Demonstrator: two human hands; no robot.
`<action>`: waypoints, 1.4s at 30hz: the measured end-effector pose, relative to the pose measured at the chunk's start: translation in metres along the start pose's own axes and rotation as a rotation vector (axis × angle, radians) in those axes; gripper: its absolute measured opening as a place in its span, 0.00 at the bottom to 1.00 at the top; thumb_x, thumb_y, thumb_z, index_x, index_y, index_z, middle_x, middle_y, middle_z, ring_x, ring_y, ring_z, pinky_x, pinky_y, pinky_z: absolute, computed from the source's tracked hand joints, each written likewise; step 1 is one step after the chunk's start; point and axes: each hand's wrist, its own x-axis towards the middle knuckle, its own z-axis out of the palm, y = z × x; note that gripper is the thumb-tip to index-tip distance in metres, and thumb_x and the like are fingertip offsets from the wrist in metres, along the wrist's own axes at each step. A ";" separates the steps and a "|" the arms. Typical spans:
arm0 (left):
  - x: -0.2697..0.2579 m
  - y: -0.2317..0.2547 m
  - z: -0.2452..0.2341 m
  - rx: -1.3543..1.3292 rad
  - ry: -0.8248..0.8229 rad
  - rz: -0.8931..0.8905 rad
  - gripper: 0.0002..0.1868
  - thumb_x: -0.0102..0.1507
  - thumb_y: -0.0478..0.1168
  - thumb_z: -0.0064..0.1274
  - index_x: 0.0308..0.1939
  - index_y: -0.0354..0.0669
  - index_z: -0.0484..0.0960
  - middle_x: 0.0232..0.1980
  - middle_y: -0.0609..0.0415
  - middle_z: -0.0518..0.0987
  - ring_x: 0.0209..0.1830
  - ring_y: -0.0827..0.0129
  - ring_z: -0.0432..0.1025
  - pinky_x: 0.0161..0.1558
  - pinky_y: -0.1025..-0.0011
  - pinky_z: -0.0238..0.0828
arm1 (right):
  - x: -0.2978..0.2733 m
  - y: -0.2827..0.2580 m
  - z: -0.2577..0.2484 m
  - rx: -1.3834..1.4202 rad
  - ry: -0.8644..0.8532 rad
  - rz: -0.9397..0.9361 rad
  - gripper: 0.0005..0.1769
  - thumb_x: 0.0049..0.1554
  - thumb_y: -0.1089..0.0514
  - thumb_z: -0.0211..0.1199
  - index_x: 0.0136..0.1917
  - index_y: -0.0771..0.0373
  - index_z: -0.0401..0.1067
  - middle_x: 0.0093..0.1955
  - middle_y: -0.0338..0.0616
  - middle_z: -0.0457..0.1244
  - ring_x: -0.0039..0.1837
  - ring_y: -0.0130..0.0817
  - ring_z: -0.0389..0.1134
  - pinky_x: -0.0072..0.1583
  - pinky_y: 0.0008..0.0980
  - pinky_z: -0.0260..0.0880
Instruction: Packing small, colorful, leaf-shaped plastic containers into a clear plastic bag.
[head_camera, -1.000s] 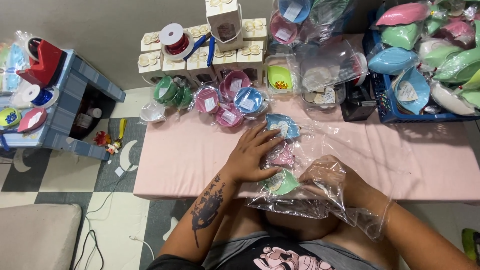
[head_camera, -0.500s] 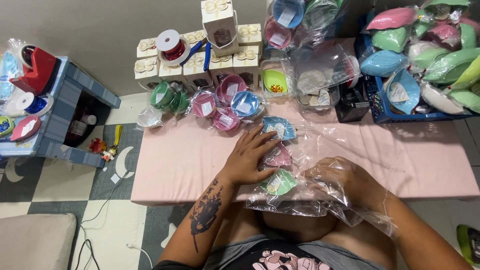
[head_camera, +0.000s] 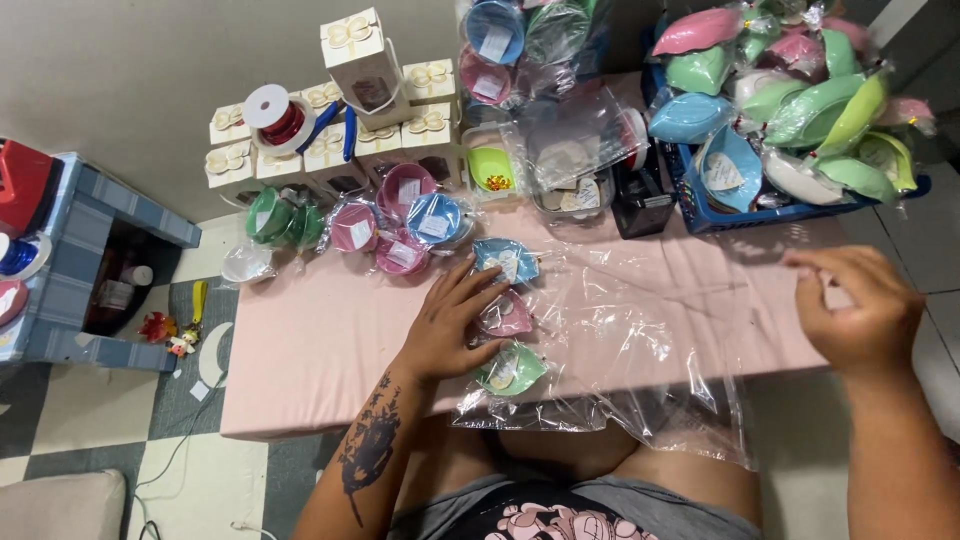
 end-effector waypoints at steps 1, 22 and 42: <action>0.000 0.000 0.000 0.000 -0.004 0.001 0.41 0.64 0.65 0.53 0.79 0.59 0.67 0.83 0.57 0.64 0.87 0.51 0.48 0.78 0.34 0.45 | 0.006 0.011 0.002 0.000 0.001 0.004 0.12 0.68 0.79 0.62 0.57 0.73 0.84 0.56 0.56 0.74 0.55 0.48 0.74 0.55 0.43 0.76; 0.002 0.003 -0.002 -0.022 0.026 -0.010 0.37 0.63 0.61 0.57 0.75 0.56 0.72 0.79 0.55 0.68 0.85 0.50 0.53 0.77 0.38 0.48 | 0.022 0.070 0.034 0.341 0.216 0.392 0.09 0.84 0.71 0.66 0.73 0.80 0.72 0.50 0.57 0.66 0.53 0.38 0.70 0.60 0.35 0.71; 0.000 0.001 0.000 -0.019 0.021 -0.017 0.37 0.64 0.62 0.54 0.76 0.57 0.71 0.81 0.56 0.67 0.85 0.51 0.52 0.77 0.37 0.48 | -0.045 -0.025 0.026 -0.337 0.102 -0.298 0.09 0.60 0.73 0.75 0.53 0.64 0.87 0.43 0.47 0.72 0.48 0.48 0.73 0.49 0.43 0.62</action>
